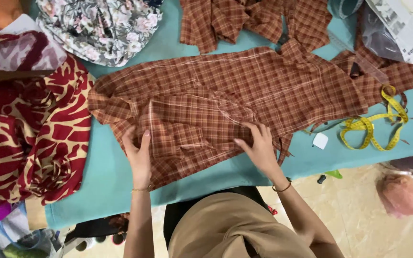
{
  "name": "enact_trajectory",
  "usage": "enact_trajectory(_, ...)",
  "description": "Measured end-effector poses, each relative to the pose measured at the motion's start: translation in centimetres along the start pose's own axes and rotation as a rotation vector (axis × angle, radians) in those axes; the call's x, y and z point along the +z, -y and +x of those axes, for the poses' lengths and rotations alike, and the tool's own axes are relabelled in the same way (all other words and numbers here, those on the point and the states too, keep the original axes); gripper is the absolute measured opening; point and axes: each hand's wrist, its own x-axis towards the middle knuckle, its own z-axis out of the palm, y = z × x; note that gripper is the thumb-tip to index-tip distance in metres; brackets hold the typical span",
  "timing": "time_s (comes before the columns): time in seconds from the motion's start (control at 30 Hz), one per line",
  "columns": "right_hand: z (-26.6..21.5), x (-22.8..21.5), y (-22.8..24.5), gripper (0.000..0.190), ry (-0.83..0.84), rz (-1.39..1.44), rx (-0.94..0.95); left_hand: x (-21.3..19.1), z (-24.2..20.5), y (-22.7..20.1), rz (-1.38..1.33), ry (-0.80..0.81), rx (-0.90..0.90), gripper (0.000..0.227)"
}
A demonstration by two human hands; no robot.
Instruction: The person cuts a piece of brown plaid fabric using shears on a light blue table. They follow a curved line marked on the fabric, then fold and smooth the cut piece to check the shape.
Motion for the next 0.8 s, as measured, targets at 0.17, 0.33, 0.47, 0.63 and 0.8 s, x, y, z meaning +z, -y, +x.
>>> enact_trajectory(0.17,0.6,1.5,-1.6,0.041,-0.067,-0.044,0.107,3.2,-2.6,-3.1,0.695,-0.167,0.468,0.055)
enact_trajectory(0.33,1.8,1.7,-3.7,0.017,0.092,-0.156,0.28,8.4,-5.4,-1.0,1.053,0.248,0.907,0.06)
enact_trajectory(0.47,3.0,-1.0,-3.7,0.015,-0.071,-0.062,0.074,9.3,-5.4,1.6,1.099,0.392,0.896,0.062)
enact_trajectory(0.63,2.6,-2.1,-5.0,0.031,0.061,0.092,0.024,9.5,-3.8,0.7,1.011,0.394,0.798,0.056)
enact_trajectory(0.8,2.4,-2.6,-5.3,0.021,0.121,-0.004,0.115,8.6,1.6,-0.8,1.216,0.078,0.953,0.054)
